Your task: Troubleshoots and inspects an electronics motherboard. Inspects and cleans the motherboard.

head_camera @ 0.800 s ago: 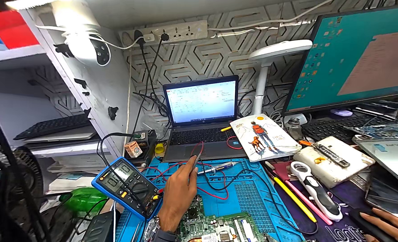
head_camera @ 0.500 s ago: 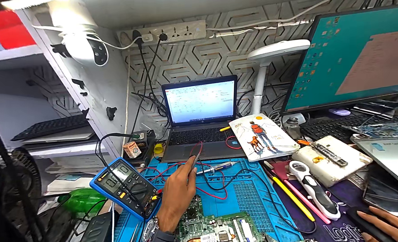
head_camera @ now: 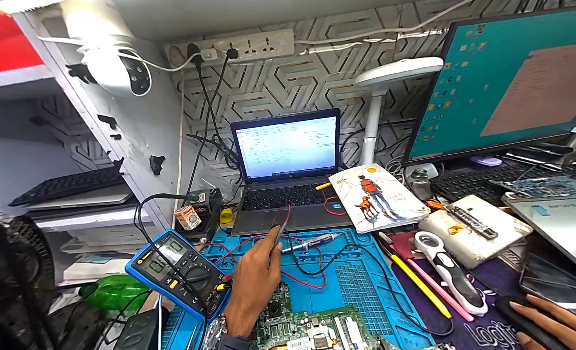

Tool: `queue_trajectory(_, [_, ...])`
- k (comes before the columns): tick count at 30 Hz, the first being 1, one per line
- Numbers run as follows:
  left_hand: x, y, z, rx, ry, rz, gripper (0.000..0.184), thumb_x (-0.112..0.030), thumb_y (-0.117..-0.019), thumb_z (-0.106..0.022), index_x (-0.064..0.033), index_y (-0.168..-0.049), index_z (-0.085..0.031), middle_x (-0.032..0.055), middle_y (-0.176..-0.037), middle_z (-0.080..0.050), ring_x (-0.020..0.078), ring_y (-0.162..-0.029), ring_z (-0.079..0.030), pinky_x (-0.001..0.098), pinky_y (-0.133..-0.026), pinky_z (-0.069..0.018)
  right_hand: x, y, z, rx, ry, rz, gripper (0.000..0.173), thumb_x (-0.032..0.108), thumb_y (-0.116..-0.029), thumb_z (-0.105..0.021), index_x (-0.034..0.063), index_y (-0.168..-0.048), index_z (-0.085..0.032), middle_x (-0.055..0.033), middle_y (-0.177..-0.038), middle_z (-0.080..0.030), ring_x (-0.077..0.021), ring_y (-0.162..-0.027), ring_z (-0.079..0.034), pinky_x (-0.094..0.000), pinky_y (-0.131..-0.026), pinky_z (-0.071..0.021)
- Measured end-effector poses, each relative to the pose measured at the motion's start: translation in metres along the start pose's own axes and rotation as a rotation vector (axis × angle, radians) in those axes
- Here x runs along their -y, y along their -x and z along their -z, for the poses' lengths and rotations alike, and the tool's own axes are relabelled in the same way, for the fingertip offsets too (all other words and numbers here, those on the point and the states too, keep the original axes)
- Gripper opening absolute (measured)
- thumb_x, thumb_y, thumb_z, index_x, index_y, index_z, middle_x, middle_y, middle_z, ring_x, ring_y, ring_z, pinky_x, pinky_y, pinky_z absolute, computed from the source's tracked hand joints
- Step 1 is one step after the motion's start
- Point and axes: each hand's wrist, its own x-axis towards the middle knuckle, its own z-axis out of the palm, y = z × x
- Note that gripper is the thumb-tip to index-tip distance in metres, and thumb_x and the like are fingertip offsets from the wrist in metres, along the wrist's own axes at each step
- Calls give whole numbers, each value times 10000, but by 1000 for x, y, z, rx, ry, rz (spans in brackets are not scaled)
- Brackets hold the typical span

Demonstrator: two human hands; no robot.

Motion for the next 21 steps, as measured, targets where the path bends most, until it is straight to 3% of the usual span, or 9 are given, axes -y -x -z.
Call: queue_trajectory(21, [1,0,0,10,2,3,407,-330,-1060,-481,-167,-1395,-647,14,-1071,-755,123,-833,-717,370,-767,-611,0,1,-2,-12,-13,-24,398,304,-948,-650,79,-1270,-715,-270,-1404,-590,-383,-1327,-562,-492,-1114,-443])
